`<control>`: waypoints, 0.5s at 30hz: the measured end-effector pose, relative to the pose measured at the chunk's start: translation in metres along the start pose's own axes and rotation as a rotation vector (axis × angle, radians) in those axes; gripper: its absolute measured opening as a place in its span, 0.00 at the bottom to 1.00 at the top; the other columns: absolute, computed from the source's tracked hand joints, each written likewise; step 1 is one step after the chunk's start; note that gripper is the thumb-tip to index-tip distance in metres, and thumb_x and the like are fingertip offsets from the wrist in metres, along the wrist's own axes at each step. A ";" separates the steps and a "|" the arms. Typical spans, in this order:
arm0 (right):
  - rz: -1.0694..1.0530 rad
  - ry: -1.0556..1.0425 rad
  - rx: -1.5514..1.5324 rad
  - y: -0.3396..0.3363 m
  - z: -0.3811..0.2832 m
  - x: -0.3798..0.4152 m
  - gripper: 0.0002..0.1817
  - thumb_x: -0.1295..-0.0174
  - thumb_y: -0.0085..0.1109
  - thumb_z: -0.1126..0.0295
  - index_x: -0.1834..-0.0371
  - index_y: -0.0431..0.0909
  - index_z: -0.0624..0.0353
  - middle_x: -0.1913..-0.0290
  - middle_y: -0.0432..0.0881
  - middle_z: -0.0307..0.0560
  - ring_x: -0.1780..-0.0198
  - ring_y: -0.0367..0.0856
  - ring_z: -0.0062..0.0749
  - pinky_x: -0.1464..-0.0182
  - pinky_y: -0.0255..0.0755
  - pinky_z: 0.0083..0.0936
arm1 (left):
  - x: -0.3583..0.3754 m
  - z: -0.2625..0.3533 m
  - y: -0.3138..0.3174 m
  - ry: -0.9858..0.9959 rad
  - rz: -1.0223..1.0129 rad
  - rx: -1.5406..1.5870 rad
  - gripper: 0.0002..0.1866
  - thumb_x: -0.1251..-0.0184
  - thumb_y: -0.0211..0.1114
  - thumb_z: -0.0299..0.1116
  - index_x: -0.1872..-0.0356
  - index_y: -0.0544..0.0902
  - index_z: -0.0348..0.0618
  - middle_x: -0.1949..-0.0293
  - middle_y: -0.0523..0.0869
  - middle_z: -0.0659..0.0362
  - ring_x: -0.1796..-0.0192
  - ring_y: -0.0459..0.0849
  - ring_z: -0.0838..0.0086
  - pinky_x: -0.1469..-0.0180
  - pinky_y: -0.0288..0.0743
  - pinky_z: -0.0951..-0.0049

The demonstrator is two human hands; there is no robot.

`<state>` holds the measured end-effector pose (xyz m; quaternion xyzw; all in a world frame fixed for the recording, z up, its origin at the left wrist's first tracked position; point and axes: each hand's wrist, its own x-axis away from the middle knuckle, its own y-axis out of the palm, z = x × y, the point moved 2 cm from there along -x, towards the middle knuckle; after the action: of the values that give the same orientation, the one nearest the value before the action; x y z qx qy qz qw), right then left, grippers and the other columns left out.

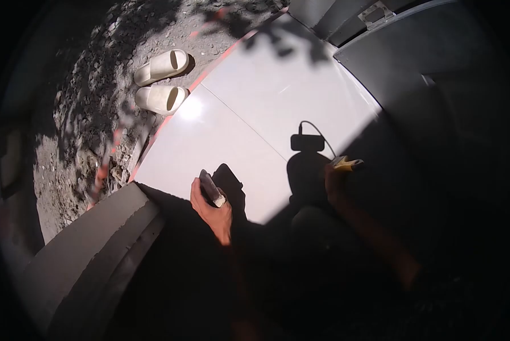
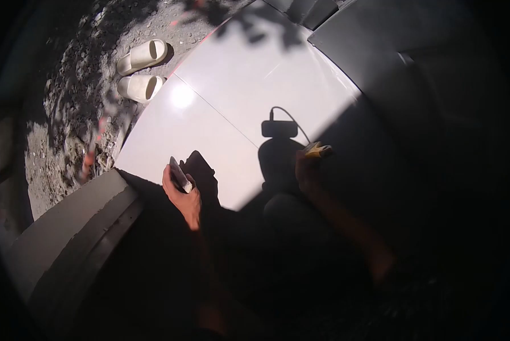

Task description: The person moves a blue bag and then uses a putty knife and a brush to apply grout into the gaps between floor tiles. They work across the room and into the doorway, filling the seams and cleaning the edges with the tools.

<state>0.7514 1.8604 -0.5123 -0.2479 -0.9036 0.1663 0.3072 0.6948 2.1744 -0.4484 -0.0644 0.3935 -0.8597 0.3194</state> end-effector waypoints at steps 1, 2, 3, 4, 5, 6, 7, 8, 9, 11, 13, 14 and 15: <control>-0.138 0.180 -0.105 0.042 -0.078 0.017 0.06 0.46 0.51 0.72 0.68 0.64 0.56 0.81 0.65 0.36 0.82 0.64 0.18 0.79 0.62 0.19 | -0.035 -0.001 0.013 0.052 -0.008 -0.024 0.30 0.51 0.62 0.22 0.42 0.68 0.38 0.47 0.73 0.48 0.43 0.70 0.55 0.40 0.62 0.61; -0.095 0.158 -0.253 0.088 -0.101 0.013 0.08 0.46 0.50 0.72 0.67 0.62 0.57 0.80 0.66 0.37 0.83 0.63 0.16 0.83 0.59 0.17 | -0.068 -0.001 0.023 0.111 -0.029 -0.098 0.30 0.50 0.63 0.24 0.42 0.67 0.38 0.47 0.72 0.47 0.43 0.69 0.54 0.40 0.60 0.59; -0.190 -0.032 -0.252 0.129 -0.121 -0.004 0.11 0.47 0.51 0.71 0.64 0.61 0.60 0.80 0.69 0.40 0.83 0.66 0.20 0.80 0.62 0.20 | -0.096 -0.009 0.037 0.189 -0.018 -0.117 0.31 0.51 0.63 0.26 0.41 0.66 0.38 0.45 0.71 0.47 0.42 0.67 0.53 0.39 0.57 0.56; -0.134 -0.010 -0.081 0.175 -0.133 -0.030 0.25 0.48 0.54 0.69 0.49 0.57 0.65 0.63 0.73 0.48 0.66 0.76 0.31 0.67 0.78 0.24 | -0.119 -0.016 0.050 0.228 -0.021 -0.174 0.32 0.51 0.63 0.30 0.41 0.66 0.39 0.44 0.70 0.47 0.41 0.66 0.53 0.39 0.55 0.55; -0.274 0.084 -0.085 0.200 -0.189 -0.027 0.21 0.47 0.54 0.67 0.53 0.62 0.65 0.61 0.74 0.48 0.66 0.76 0.31 0.67 0.78 0.23 | -0.135 -0.021 0.061 0.270 -0.023 -0.229 0.32 0.50 0.63 0.33 0.41 0.65 0.39 0.44 0.69 0.48 0.40 0.65 0.54 0.38 0.53 0.54; -0.322 0.034 -0.078 0.228 -0.207 -0.050 0.20 0.47 0.54 0.66 0.55 0.63 0.66 0.61 0.74 0.48 0.65 0.76 0.31 0.67 0.78 0.24 | -0.141 -0.022 0.069 0.278 -0.037 -0.223 0.32 0.50 0.63 0.33 0.41 0.65 0.39 0.44 0.69 0.48 0.40 0.65 0.54 0.38 0.53 0.54; -0.372 -0.019 -0.069 0.246 -0.221 -0.068 0.19 0.47 0.54 0.64 0.57 0.65 0.66 0.60 0.74 0.48 0.65 0.76 0.31 0.67 0.78 0.24 | -0.145 -0.024 0.074 0.254 -0.008 -0.280 0.32 0.52 0.62 0.35 0.41 0.66 0.41 0.44 0.69 0.50 0.40 0.64 0.56 0.37 0.51 0.54; -0.331 -0.057 -0.040 0.247 -0.222 -0.079 0.19 0.47 0.55 0.63 0.57 0.65 0.65 0.61 0.74 0.48 0.65 0.76 0.31 0.66 0.78 0.26 | -0.149 -0.026 0.080 0.228 0.021 -0.336 0.32 0.53 0.61 0.37 0.42 0.66 0.42 0.44 0.68 0.52 0.39 0.63 0.58 0.36 0.49 0.54; -0.285 -0.302 0.010 0.224 -0.217 -0.078 0.19 0.47 0.54 0.65 0.56 0.65 0.64 0.63 0.73 0.49 0.63 0.75 0.35 0.62 0.74 0.28 | -0.150 -0.029 0.082 0.224 0.030 -0.306 0.33 0.51 0.60 0.44 0.42 0.66 0.42 0.44 0.69 0.53 0.40 0.63 0.58 0.36 0.48 0.53; -0.324 -0.577 -0.051 0.163 -0.208 -0.056 0.18 0.43 0.52 0.68 0.52 0.63 0.63 0.60 0.71 0.47 0.59 0.73 0.31 0.56 0.69 0.26 | -0.151 -0.033 0.081 0.188 -0.003 -0.309 0.33 0.52 0.62 0.44 0.42 0.66 0.42 0.44 0.68 0.53 0.40 0.63 0.58 0.37 0.48 0.53; -0.277 -0.426 0.008 0.087 -0.176 -0.031 0.18 0.40 0.51 0.69 0.49 0.61 0.63 0.57 0.70 0.44 0.56 0.70 0.25 0.51 0.68 0.25 | -0.152 -0.031 0.080 0.194 -0.013 -0.304 0.35 0.53 0.62 0.45 0.42 0.65 0.42 0.44 0.68 0.52 0.40 0.64 0.57 0.37 0.49 0.54; -0.193 -0.457 0.194 0.051 -0.152 -0.017 0.19 0.40 0.49 0.69 0.47 0.60 0.63 0.53 0.69 0.46 0.53 0.69 0.26 0.49 0.66 0.26 | -0.152 -0.031 0.080 0.173 -0.018 -0.302 0.35 0.54 0.61 0.44 0.42 0.66 0.42 0.44 0.68 0.52 0.40 0.64 0.57 0.37 0.49 0.54; -0.191 -0.249 0.027 0.010 -0.103 -0.007 0.23 0.37 0.50 0.66 0.42 0.59 0.61 0.47 0.68 0.47 0.44 0.64 0.32 0.41 0.59 0.31 | -0.152 -0.032 0.081 0.175 -0.021 -0.310 0.35 0.54 0.61 0.45 0.42 0.65 0.42 0.44 0.68 0.52 0.40 0.64 0.57 0.37 0.49 0.54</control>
<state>0.8248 1.8800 -0.4419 -0.1343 -0.9519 0.1777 0.2103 0.8432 2.2464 -0.5074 -0.0418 0.5468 -0.7943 0.2615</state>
